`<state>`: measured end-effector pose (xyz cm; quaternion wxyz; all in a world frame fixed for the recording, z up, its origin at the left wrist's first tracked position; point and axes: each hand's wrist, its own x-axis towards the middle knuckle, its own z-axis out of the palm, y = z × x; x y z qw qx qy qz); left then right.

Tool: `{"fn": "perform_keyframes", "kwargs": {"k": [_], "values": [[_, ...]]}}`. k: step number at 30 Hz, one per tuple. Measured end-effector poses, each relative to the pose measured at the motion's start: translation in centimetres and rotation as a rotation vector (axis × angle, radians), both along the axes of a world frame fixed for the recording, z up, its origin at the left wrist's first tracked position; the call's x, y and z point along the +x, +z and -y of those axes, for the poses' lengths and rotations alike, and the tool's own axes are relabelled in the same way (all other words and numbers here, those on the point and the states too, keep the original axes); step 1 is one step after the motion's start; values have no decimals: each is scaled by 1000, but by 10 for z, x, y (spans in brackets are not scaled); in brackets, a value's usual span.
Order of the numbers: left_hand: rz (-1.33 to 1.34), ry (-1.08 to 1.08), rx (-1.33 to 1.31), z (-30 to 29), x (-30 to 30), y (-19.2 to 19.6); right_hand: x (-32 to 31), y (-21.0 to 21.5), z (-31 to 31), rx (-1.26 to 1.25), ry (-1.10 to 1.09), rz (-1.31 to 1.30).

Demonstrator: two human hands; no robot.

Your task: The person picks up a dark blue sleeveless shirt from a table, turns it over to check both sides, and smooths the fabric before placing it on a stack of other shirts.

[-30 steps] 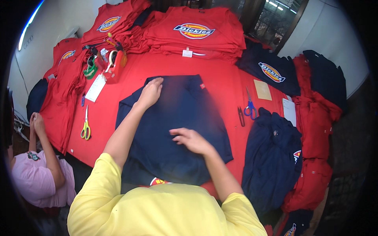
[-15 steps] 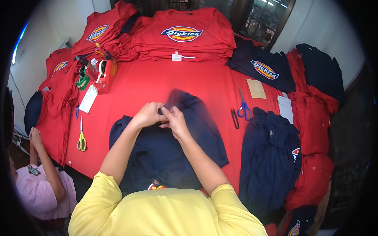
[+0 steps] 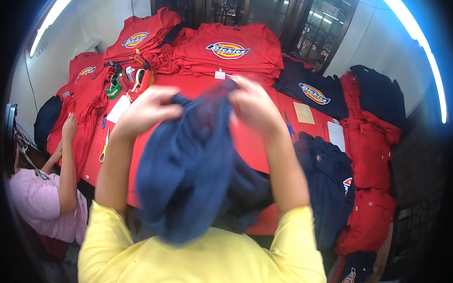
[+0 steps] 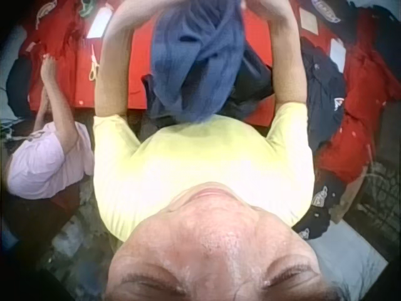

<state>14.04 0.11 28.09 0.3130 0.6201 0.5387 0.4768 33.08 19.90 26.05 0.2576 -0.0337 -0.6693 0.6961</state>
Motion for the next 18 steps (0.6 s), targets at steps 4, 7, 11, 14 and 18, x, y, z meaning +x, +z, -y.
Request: {"fn": "perform_keyframes", "kwargs": {"k": [4,7,11,14,18], "values": [[-113,594,588,-33,-119,83,-34,110,-65,229,-632,-219],[123,669,819,-3,-105,151,47,183,-124,545,-870,-606],[-104,815,666,62,-165,139,107,161,-110,585,-1128,-445],[-122,675,560,101,-163,98,107,92,-97,573,-1140,-302],[-90,520,375,91,-128,-4,150,-6,-42,427,-929,-256]]}}
